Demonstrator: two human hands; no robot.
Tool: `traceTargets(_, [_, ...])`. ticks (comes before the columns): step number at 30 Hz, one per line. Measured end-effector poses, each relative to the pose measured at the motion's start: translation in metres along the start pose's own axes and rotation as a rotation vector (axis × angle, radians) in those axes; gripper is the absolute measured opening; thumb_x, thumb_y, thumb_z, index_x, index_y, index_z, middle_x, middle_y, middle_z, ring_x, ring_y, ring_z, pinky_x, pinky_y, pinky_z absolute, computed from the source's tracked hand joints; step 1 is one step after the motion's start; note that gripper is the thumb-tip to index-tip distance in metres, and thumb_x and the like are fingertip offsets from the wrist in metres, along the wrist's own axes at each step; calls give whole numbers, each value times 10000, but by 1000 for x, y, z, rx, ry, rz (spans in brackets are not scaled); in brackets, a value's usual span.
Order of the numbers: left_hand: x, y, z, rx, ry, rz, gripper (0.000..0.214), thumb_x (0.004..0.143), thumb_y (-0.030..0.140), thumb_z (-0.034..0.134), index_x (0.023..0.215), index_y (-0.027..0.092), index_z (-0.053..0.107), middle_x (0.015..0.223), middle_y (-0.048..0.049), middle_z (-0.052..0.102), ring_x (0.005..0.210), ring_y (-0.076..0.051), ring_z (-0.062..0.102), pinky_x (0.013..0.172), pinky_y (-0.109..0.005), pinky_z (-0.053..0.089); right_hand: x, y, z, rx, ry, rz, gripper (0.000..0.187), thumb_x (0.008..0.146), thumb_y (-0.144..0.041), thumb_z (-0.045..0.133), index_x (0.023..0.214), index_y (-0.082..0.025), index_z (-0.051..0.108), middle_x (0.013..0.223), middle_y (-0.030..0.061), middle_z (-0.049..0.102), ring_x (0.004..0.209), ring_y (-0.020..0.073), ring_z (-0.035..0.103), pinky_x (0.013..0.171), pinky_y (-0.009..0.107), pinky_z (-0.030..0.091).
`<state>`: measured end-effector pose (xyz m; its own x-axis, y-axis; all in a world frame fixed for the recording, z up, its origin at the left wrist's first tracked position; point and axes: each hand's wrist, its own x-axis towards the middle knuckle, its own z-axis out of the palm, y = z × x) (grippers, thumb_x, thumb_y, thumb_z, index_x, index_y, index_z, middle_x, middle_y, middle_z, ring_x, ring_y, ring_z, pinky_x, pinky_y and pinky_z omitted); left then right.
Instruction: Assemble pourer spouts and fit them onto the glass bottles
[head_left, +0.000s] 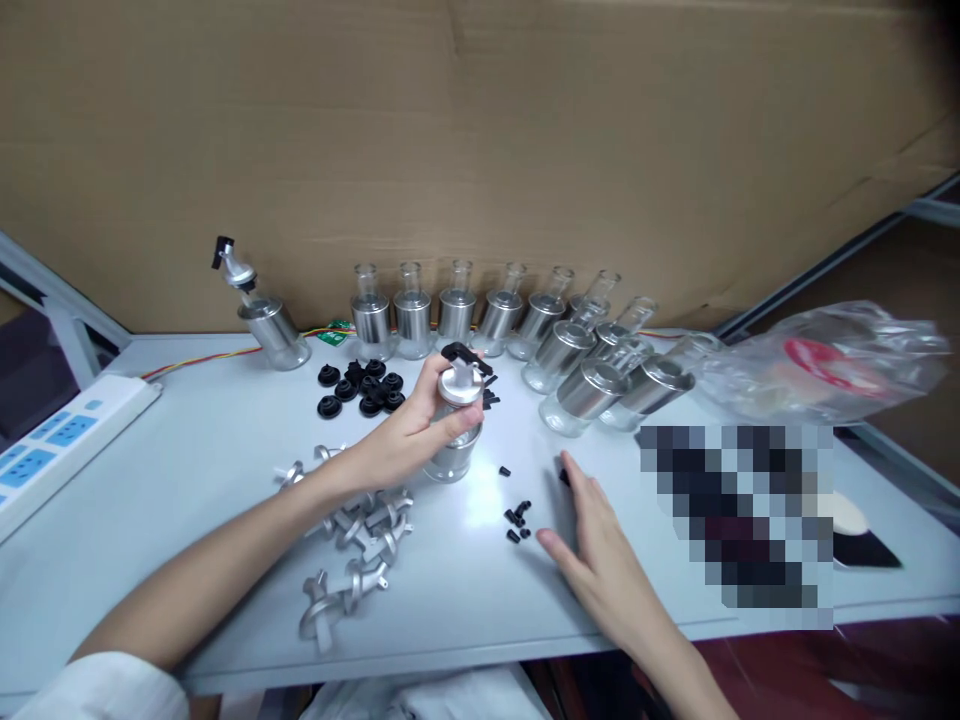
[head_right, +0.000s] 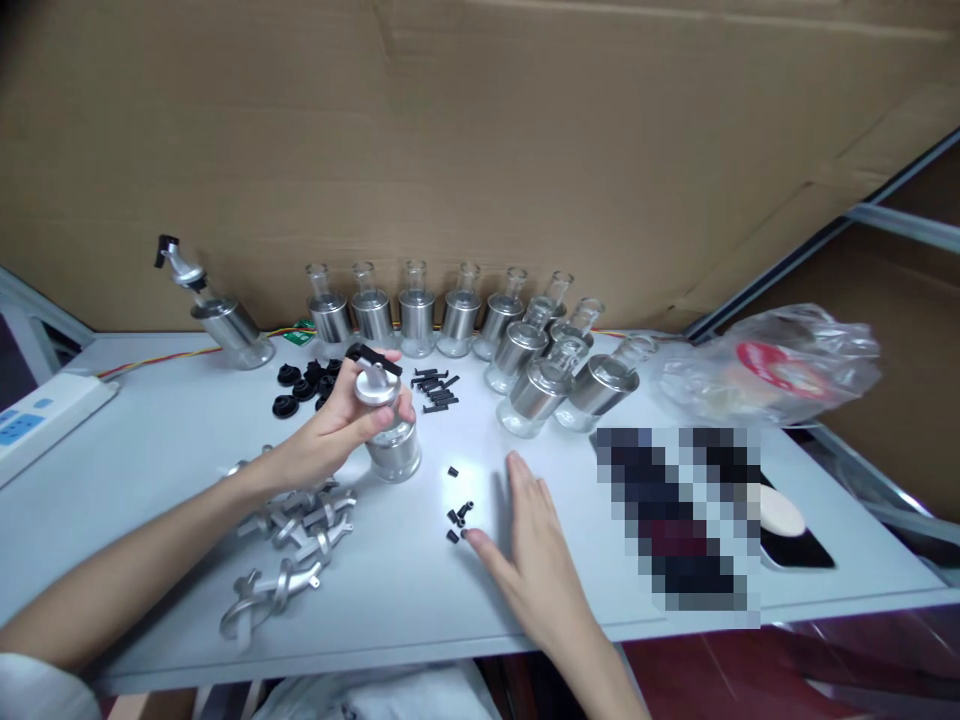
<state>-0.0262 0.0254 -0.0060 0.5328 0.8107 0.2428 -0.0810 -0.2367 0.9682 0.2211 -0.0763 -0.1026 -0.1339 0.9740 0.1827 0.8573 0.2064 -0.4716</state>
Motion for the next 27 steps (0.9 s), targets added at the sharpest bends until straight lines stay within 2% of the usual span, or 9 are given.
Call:
traceTargets(3, [0,3,1,-72,-2,2,408,895,583,504,1076,231,404,929,-18,552,894,-167,525,818,-316,401,15,-18,2,-79,-67,-139,771,908,-482,503,1522,-169,157,1529,211,339,1425,345,298,1126,624,282])
traceTargets(6, [3,6,3,-145,43,-4,475,884,677,405,931,207,448,833,-16,575,783,-165,543,767,-312,422,25,-31,2,-102,-112,-204,640,917,-425,509,1477,-182,316,1535,185,340,1424,330,306,1119,619,302])
traceTargets(9, [5,7,5,-189,89,-25,464,891,655,410,854,196,466,724,-6,580,680,-163,548,705,-307,440,29,-35,4,-77,-138,-260,493,948,-362,466,1400,-167,452,1499,170,411,1402,320,360,1113,611,325])
traceTargets(14, [6,-3,9,-219,122,50,381,937,551,384,916,188,499,643,17,565,593,-143,520,609,-273,423,29,-32,9,35,-39,-257,365,961,-263,437,1293,-185,568,1348,156,580,1307,300,501,1075,559,427])
traceTargets(18, [7,-10,13,-196,92,118,377,970,534,339,1019,193,493,676,19,552,620,-131,509,627,-266,424,26,-29,11,52,4,-232,339,965,-259,425,1238,-168,603,1304,174,596,1256,307,549,1027,522,491])
traceTargets(21, [7,-11,13,-194,31,103,344,980,516,348,1037,205,484,736,12,549,691,-135,522,688,-283,430,25,-29,12,54,22,-235,332,963,-268,431,1224,-168,610,1298,176,599,1250,314,554,1025,529,489])
traceTargets(24, [7,-14,11,-189,0,82,369,961,559,368,1031,213,476,780,6,547,731,-134,519,722,-294,422,25,-29,12,58,29,-250,330,958,-265,446,1223,-165,613,1296,178,602,1259,319,547,1025,533,486])
traceTargets(27, [8,-18,9,-160,-25,84,457,871,657,468,1005,221,440,771,15,538,720,-131,512,717,-295,421,25,-28,14,61,29,-249,333,953,-253,454,1235,-178,612,1297,168,605,1266,316,542,1028,524,487])
